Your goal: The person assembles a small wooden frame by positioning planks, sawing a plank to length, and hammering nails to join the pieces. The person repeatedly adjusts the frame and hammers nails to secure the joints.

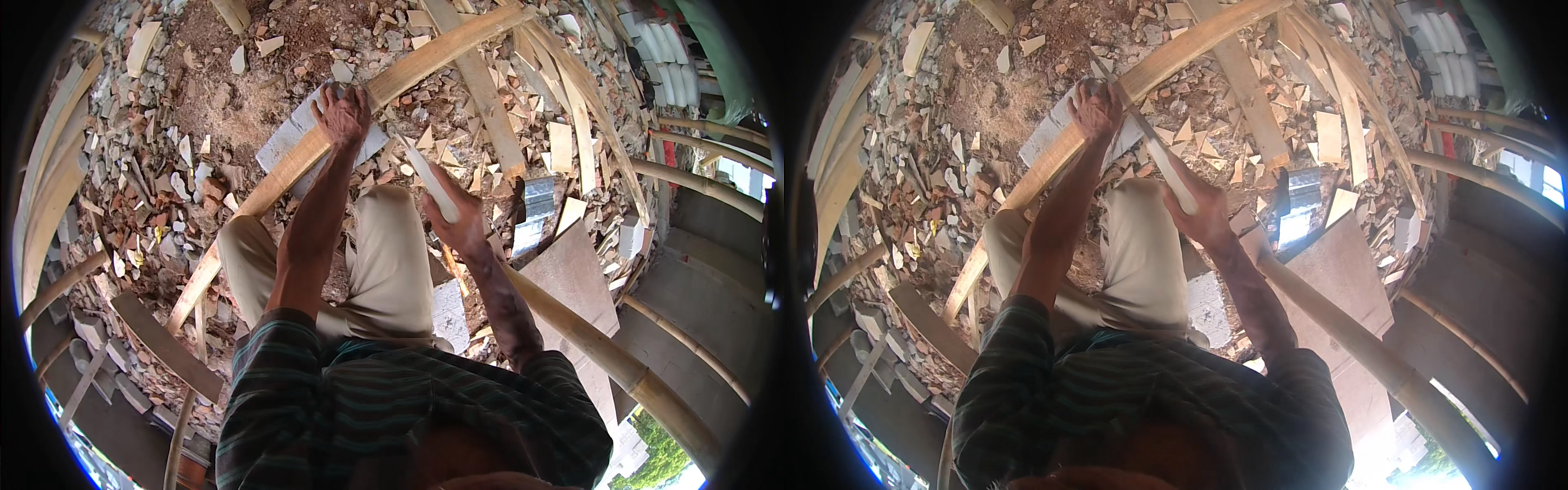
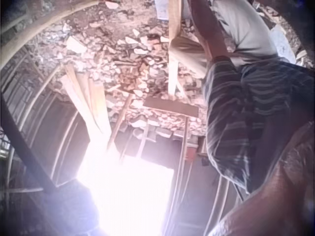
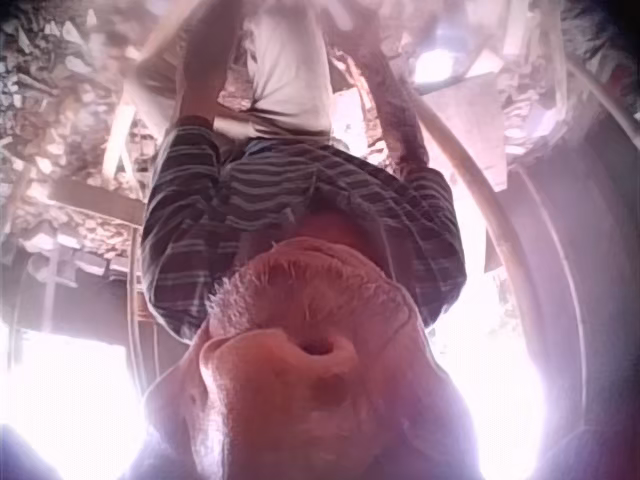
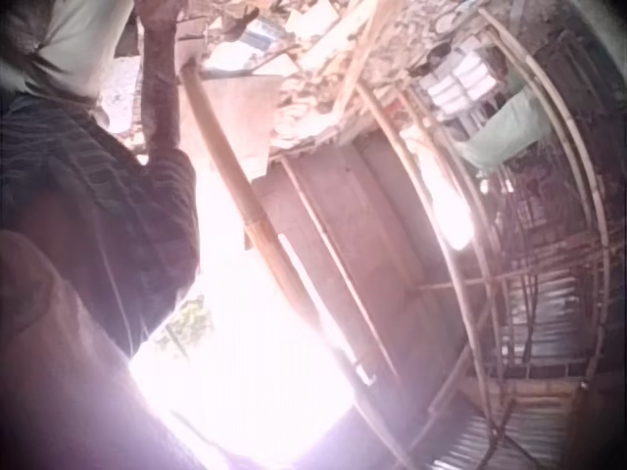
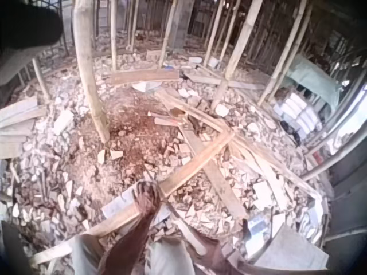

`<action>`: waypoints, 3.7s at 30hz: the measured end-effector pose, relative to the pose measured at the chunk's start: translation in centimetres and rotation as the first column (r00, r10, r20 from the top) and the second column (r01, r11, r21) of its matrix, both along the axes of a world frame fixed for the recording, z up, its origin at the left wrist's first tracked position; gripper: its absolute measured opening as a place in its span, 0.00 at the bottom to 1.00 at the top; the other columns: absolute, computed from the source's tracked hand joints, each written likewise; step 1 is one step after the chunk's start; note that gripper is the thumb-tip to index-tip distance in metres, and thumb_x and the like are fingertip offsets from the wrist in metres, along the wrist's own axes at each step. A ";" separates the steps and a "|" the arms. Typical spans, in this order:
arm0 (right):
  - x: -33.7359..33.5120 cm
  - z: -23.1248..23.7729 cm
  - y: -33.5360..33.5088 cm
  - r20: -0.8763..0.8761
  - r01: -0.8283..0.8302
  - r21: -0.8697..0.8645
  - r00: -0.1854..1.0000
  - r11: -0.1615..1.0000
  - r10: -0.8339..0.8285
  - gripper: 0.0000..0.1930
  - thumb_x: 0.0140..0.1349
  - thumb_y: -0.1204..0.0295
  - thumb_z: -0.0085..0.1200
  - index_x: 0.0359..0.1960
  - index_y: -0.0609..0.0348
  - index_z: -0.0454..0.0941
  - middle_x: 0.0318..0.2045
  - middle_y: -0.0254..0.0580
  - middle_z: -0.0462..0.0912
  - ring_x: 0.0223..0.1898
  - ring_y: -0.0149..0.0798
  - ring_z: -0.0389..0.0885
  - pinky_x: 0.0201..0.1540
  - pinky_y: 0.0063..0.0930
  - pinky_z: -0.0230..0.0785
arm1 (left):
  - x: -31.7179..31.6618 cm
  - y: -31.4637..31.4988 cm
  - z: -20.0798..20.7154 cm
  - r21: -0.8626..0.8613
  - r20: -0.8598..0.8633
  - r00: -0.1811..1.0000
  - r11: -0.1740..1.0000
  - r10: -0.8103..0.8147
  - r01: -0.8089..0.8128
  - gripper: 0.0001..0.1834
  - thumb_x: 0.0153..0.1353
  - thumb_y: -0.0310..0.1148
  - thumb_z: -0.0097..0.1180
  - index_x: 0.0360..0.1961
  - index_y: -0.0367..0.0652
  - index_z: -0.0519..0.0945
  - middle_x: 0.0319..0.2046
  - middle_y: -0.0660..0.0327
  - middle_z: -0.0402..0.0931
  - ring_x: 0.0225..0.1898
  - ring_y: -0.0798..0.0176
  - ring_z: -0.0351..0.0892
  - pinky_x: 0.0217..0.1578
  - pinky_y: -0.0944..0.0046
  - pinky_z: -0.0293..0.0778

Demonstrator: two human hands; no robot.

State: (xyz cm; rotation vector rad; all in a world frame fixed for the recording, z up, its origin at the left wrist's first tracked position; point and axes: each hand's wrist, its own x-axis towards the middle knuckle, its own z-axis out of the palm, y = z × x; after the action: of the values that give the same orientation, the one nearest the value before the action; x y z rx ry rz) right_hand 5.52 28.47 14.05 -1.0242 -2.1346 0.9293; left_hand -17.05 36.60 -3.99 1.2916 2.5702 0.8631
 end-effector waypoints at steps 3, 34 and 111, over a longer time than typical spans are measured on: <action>1.0 -0.7 -0.4 -0.003 0.063 -0.232 0.998 0.971 -0.065 0.23 0.61 0.76 0.60 0.59 0.65 0.74 0.41 0.51 0.86 0.35 0.30 0.84 0.35 0.26 0.78 | 0.0 -0.4 0.3 -0.023 -0.014 1.000 1.000 0.010 -0.010 0.27 0.70 0.56 0.37 0.51 0.53 0.83 0.63 0.52 0.67 0.72 0.50 0.52 0.71 0.39 0.39; 9.7 0.9 -5.0 -0.109 -0.043 -0.031 0.993 0.999 0.039 0.23 0.62 0.76 0.56 0.58 0.71 0.72 0.50 0.56 0.82 0.52 0.40 0.83 0.55 0.30 0.74 | -3.0 -4.7 0.4 0.031 -0.209 0.900 0.917 -0.384 0.398 0.32 0.65 0.50 0.50 0.59 0.31 0.69 0.48 0.44 0.72 0.52 0.43 0.69 0.62 0.46 0.58; 9.5 -2.2 -3.8 -0.142 -0.064 0.101 0.987 0.993 0.078 0.24 0.60 0.76 0.55 0.58 0.74 0.73 0.44 0.61 0.85 0.39 0.44 0.88 0.40 0.34 0.81 | -3.9 -4.9 -0.8 0.146 0.019 0.947 0.938 -0.320 0.314 0.33 0.47 0.45 0.71 0.53 0.42 0.75 0.43 0.48 0.77 0.48 0.42 0.75 0.50 0.47 0.72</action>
State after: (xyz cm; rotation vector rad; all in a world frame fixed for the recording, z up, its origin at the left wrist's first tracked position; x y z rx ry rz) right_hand 15.06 24.62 11.81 -0.8123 -2.0840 0.8968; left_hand -20.91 31.66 -4.75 1.6494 2.2125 1.0047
